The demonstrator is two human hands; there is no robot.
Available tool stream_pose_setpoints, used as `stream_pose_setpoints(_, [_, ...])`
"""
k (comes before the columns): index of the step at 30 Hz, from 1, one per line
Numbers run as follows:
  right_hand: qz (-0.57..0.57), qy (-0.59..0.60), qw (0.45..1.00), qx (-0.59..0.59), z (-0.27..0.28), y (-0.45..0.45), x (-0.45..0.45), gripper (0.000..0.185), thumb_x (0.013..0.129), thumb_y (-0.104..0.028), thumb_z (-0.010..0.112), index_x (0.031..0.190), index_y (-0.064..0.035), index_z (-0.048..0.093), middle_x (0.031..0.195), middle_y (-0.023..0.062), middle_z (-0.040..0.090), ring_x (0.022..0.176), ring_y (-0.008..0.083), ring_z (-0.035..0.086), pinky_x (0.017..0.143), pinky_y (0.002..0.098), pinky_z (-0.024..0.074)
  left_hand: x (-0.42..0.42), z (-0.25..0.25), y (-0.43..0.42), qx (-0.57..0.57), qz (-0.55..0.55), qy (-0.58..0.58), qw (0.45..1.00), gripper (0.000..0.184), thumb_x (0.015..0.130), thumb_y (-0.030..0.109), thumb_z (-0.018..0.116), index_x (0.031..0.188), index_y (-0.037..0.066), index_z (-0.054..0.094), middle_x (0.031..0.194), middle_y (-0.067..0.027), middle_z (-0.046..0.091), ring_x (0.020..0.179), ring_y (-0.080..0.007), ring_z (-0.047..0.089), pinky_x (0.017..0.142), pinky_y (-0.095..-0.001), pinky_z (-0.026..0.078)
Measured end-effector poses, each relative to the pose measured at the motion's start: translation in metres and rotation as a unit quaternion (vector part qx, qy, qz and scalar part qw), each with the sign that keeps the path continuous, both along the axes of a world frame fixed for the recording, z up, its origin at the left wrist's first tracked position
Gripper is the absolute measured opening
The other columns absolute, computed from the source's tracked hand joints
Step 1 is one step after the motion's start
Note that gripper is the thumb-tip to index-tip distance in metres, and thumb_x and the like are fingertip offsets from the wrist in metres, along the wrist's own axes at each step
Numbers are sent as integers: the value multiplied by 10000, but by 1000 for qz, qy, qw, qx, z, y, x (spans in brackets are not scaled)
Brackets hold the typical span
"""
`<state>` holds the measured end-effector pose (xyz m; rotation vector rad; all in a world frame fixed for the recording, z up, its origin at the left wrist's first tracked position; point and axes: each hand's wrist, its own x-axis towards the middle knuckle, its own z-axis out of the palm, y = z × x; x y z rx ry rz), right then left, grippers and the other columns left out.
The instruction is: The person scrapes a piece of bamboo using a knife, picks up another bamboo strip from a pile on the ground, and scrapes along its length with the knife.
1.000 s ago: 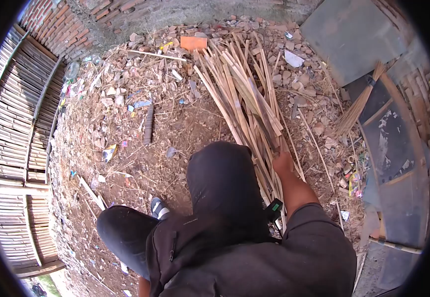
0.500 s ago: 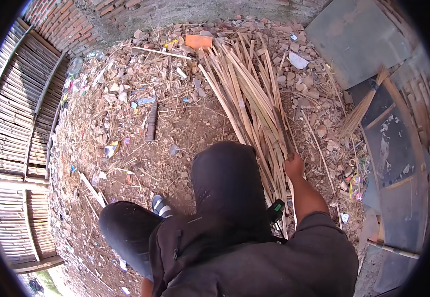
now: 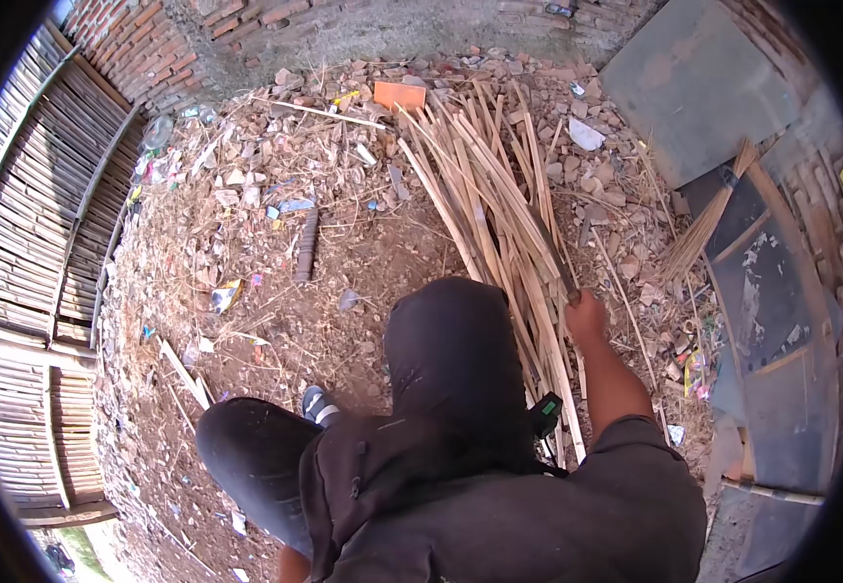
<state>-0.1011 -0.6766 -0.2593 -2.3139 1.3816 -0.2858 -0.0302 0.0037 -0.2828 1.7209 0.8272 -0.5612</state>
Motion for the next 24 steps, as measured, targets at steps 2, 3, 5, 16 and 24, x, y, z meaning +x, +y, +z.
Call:
stream_pose_setpoints(2, [-2,13,1000,17,-12,0,5,332,789,-196,662,1094,-68,698,977,255,716,952,465,680,828,542,543,0,0,2,-1,1,0,1000,347,991,272,622,1266,68,564,1101,-107,679,981,-206,665,803,-362,559])
stream_pose_setpoints(3, [4,8,1000,26,-19,4,7,335,786,-193,660,1092,-62,697,976,259,716,955,468,679,835,542,545,-1,0,3,-3,2,-1,1000,346,992,273,622,1265,68,564,1100,-107,679,980,-206,665,802,-361,559])
stream_pose_setpoints(5, [11,15,999,50,-33,12,7,348,799,-185,642,1119,-60,695,1005,268,713,981,466,676,871,539,537,-1,1,6,-1,7,-1,1000,344,992,273,621,1264,69,565,1098,-106,679,979,-205,665,800,-361,559])
stream_pose_setpoints(16, [-27,115,991,65,-74,44,-15,355,839,-232,646,1138,-47,688,1056,269,718,1087,433,664,932,514,523,-7,7,13,4,22,2,1000,335,997,278,615,1259,75,569,1089,-100,679,969,-200,665,788,-356,559])
stream_pose_setpoints(24, [53,100,989,93,-75,25,-28,507,728,-195,787,1176,0,654,1107,275,705,1077,424,678,953,474,536,-9,5,11,-4,36,-3,999,328,1000,281,611,1255,78,571,1083,-96,679,962,-196,665,779,-353,558])
